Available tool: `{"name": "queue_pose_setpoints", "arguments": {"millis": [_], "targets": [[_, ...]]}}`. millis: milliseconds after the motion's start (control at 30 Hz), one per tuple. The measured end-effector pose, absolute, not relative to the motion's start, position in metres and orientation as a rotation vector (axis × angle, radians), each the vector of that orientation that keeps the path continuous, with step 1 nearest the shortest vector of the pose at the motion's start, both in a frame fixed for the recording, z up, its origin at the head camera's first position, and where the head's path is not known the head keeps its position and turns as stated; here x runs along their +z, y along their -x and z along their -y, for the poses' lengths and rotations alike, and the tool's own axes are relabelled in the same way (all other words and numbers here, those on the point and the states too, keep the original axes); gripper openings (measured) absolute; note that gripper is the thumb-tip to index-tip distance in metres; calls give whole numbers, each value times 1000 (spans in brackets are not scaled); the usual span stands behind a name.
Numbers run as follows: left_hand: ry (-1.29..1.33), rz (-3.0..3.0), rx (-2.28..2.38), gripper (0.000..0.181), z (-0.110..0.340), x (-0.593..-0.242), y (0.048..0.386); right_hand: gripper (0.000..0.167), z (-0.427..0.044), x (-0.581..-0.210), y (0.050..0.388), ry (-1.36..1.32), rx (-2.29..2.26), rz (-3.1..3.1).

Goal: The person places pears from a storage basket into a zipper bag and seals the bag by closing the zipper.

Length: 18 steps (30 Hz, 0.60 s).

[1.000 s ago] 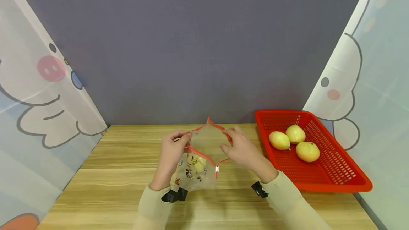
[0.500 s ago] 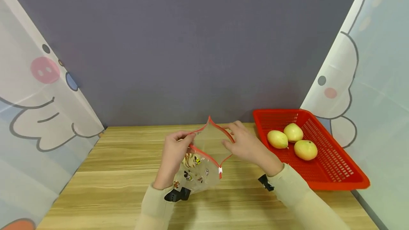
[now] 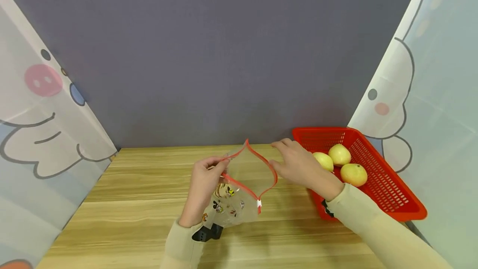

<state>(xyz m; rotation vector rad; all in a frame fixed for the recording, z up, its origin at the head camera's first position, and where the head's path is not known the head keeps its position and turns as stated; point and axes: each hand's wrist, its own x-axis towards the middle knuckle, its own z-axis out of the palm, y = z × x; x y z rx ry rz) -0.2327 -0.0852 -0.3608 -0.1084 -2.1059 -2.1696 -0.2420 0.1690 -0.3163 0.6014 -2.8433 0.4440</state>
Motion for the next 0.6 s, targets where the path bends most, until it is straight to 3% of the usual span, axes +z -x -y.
{"name": "queue_pose_setpoints", "arguments": {"millis": [600], "targets": [[81, 2113, -2169, 13, 87, -363, 226, 72, -216, -325, 269, -408, 219, 2974]]}}
